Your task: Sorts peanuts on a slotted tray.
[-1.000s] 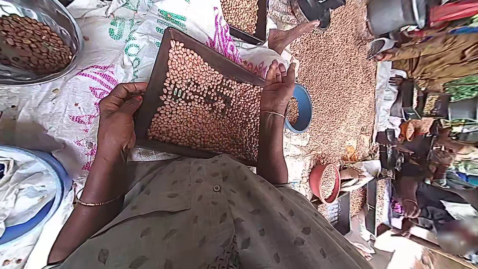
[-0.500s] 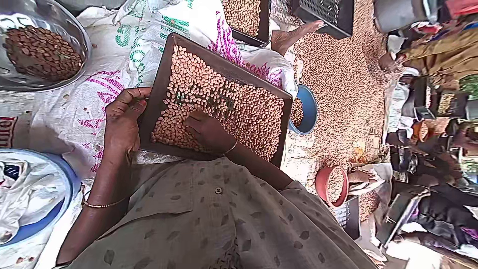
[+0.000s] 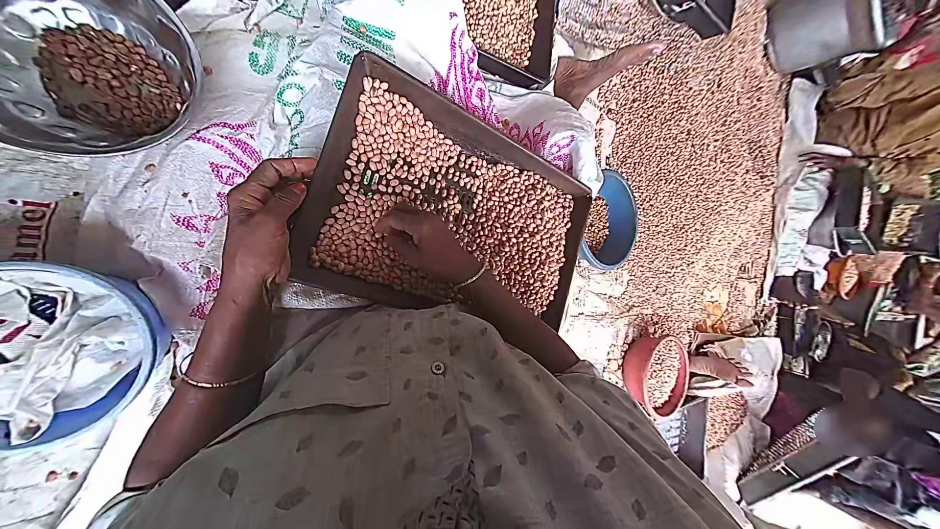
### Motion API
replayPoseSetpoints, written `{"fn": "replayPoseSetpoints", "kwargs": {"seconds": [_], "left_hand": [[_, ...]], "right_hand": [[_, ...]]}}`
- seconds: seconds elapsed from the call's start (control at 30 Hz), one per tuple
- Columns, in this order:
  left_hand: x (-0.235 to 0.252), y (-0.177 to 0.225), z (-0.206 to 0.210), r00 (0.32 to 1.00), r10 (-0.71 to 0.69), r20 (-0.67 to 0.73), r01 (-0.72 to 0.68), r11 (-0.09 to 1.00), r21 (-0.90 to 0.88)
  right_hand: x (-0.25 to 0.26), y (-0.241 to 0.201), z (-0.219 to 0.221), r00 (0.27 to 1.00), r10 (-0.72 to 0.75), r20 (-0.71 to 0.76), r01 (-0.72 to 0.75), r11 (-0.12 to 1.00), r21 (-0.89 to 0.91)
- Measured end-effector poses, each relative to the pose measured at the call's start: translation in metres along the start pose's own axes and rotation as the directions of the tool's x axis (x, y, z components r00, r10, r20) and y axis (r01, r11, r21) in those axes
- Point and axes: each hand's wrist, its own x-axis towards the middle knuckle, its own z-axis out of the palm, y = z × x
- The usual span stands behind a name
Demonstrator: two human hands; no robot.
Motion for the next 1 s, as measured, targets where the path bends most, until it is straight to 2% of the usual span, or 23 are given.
{"fn": "replayPoseSetpoints", "kwargs": {"seconds": [0.13,0.27,0.37,0.43,0.47,0.5,0.53,0.57,0.6,0.63,0.67,0.7,0.73,0.77,0.8,0.87,0.9,0.93,1.0], "left_hand": [[0.000,0.000,0.000,1.000,0.001,-0.003,-0.001,1.000,0.002],[0.000,-0.002,-0.001,1.000,-0.001,-0.002,0.001,1.000,-0.006],[-0.002,-0.002,-0.001,1.000,-0.013,-0.009,0.013,1.000,-0.008],[-0.003,-0.001,-0.001,1.000,-0.027,-0.010,0.027,1.000,-0.016],[-0.003,-0.001,-0.001,0.999,-0.035,-0.012,0.035,0.999,-0.021],[-0.003,-0.001,-0.001,0.999,-0.038,-0.012,0.038,0.999,-0.027],[-0.002,-0.002,-0.001,0.999,-0.036,-0.012,0.036,0.999,-0.030],[-0.001,-0.002,-0.001,0.999,-0.032,-0.011,0.032,0.999,-0.031],[-0.001,-0.002,-0.001,1.000,-0.028,-0.009,0.027,0.999,-0.027],[-0.001,-0.003,-0.001,1.000,-0.022,-0.008,0.022,0.999,-0.027],[-0.001,-0.004,0.000,1.000,-0.015,-0.008,0.015,1.000,-0.024],[-0.002,-0.004,0.000,1.000,-0.014,-0.006,0.013,1.000,-0.019],[-0.001,-0.002,-0.001,1.000,-0.012,-0.004,0.012,1.000,-0.012],[0.000,-0.001,-0.001,1.000,-0.011,-0.003,0.011,1.000,-0.008],[0.000,0.000,0.000,1.000,-0.010,-0.004,0.010,1.000,-0.005],[-0.001,0.000,0.001,1.000,-0.008,-0.005,0.008,1.000,-0.004],[-0.001,0.000,0.000,1.000,-0.006,-0.004,0.006,1.000,-0.004],[-0.001,0.000,0.000,1.000,-0.005,-0.005,0.005,1.000,-0.005],[-0.001,0.000,0.000,1.000,-0.008,-0.003,0.008,1.000,-0.006]], "right_hand": [[-0.003,-0.007,0.007,0.995,-0.080,0.056,0.089,0.979,-0.184],[-0.003,-0.012,0.015,0.991,-0.130,0.040,0.135,0.927,-0.349],[-0.002,-0.016,0.014,0.988,-0.108,0.113,0.142,0.921,-0.363],[0.007,-0.019,0.004,0.975,-0.051,0.217,0.116,0.947,-0.299],[0.013,-0.018,-0.003,0.975,-0.041,0.217,0.099,0.959,-0.265],[0.020,-0.016,-0.015,0.988,-0.046,0.149,0.080,0.969,-0.233],[0.030,-0.013,-0.031,0.998,-0.055,-0.013,0.052,0.983,-0.177],[0.040,-0.010,-0.050,0.971,-0.034,-0.237,0.019,0.998,-0.062],[0.052,-0.007,-0.070,0.888,0.031,-0.459,0.021,0.994,0.107],[0.062,-0.005,-0.090,0.805,0.140,-0.576,0.024,0.963,0.268],[0.070,-0.002,-0.104,0.752,0.236,-0.616,0.008,0.931,0.366],[0.075,0.003,-0.107,0.731,0.275,-0.624,-0.024,0.925,0.379],[0.079,0.008,-0.100,0.748,0.234,-0.620,-0.049,0.952,0.301],[0.079,0.014,-0.085,0.802,0.140,-0.580,-0.056,0.985,0.161],[0.075,0.018,-0.068,0.872,0.035,-0.489,-0.056,0.998,-0.027],[0.065,0.026,-0.035,0.966,-0.088,-0.241,-0.016,0.918,-0.397],[0.060,0.034,-0.025,0.981,-0.101,-0.164,0.000,0.851,-0.526],[0.055,0.045,-0.018,0.979,-0.128,-0.158,0.003,0.785,-0.619],[0.042,0.064,-0.020,0.959,-0.133,-0.250,-0.084,0.710,-0.699]]}}
